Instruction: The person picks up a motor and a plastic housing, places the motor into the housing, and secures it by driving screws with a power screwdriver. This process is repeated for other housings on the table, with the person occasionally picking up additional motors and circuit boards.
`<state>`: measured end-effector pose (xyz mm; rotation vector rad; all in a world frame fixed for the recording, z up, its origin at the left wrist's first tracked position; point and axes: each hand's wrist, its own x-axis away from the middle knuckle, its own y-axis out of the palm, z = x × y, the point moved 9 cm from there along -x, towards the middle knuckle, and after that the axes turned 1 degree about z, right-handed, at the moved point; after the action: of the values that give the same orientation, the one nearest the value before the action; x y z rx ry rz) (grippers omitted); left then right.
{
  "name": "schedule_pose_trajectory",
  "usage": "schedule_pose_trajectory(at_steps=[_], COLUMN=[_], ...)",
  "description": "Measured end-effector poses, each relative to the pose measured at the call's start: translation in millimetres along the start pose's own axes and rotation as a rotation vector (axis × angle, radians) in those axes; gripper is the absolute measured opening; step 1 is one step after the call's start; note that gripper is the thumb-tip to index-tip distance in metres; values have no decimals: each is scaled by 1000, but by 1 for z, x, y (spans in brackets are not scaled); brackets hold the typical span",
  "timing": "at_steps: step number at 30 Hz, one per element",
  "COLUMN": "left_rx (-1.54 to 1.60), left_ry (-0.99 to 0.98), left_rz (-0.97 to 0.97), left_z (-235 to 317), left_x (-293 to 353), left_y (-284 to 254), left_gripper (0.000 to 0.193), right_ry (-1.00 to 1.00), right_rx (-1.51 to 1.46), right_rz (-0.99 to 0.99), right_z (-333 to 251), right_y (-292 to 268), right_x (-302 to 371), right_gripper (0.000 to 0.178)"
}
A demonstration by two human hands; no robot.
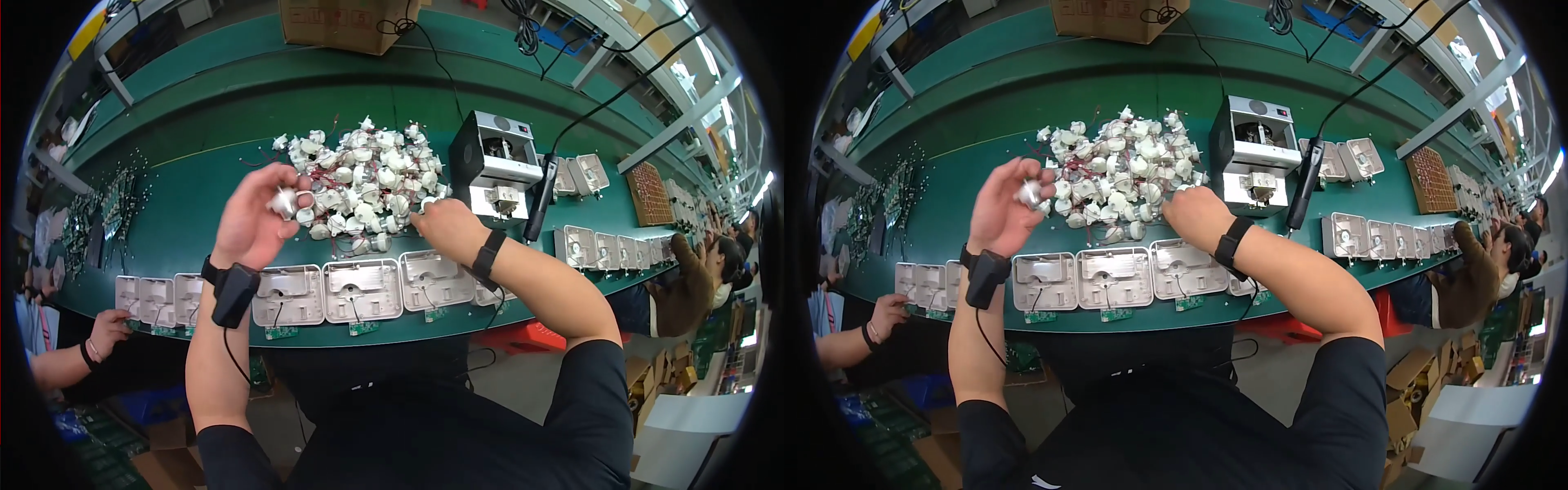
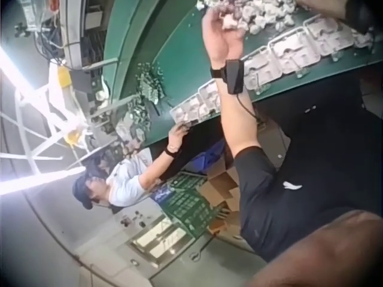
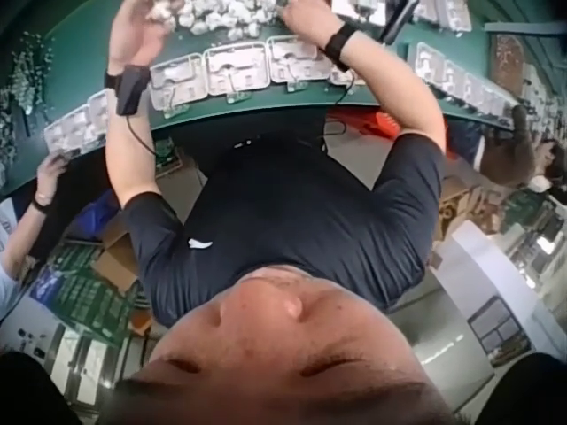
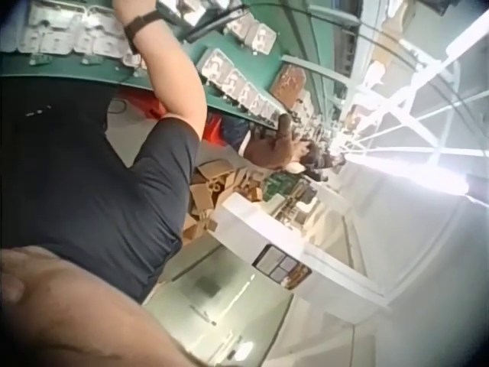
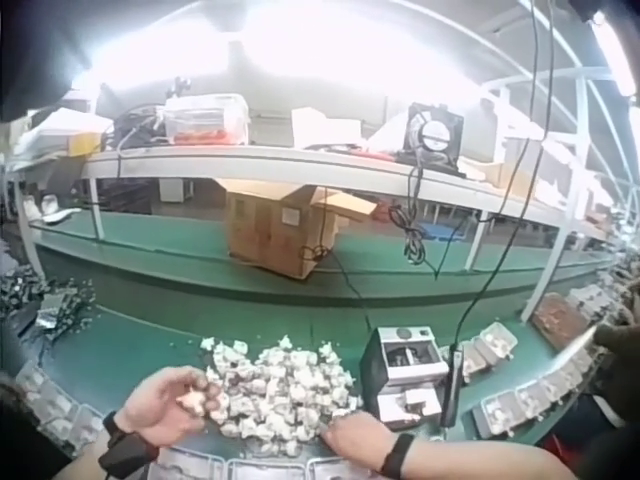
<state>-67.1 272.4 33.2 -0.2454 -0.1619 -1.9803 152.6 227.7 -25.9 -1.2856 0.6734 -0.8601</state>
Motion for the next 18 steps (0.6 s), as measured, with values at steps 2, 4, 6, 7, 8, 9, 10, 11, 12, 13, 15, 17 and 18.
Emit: schedule_pose_trajectory(at_steps=[2,4,6,7,8,9,10,11,12,13,15,17,18], left_rx=[-121,-183,-990,-1394,-1397,-1419,-1441,-1461,-1462,-1465,-1462,-1443,-1423], left_ry=[-19,-26,203,321,317,290,267,251,260,233,186,218,245], left_rz=[-28,-39,199,320,325,335,343,344,340,255,79,81,87], left_z=[-1,-4,3,8,4,1,-1,-1,-3,-11,-26,-33,-36], left_x=[1,1,-8,-9,-14,-22,-29,-35,-40,-47,-60,-63,-63], left_y=[4,3,-16,-17,-29,-45,-60,-64,-63,-57,-41,-47,-52], left_gripper=[15,15,21,25,25,29,33,37,37,37,39,39,40], right_ry=[2,-7,-25,-26,9,44,84,92,125,153,194,320,387], right_rx=[59,60,57,57,13,-31,-74,-73,-162,-251,-333,-704,-885], right_rz=[-97,-96,-98,-95,-56,-18,20,22,129,236,343,380,401], right_z=[-3,-1,3,7,11,16,22,28,37,47,59,73,79], right_y=[12,11,8,5,-11,-28,-44,-52,-69,-84,-109,-124,-124], right_x=[-4,-4,-2,3,8,15,21,30,40,49,62,74,82], right_gripper=[23,23,23,23,24,24,25,25,27,30,33,35,36])
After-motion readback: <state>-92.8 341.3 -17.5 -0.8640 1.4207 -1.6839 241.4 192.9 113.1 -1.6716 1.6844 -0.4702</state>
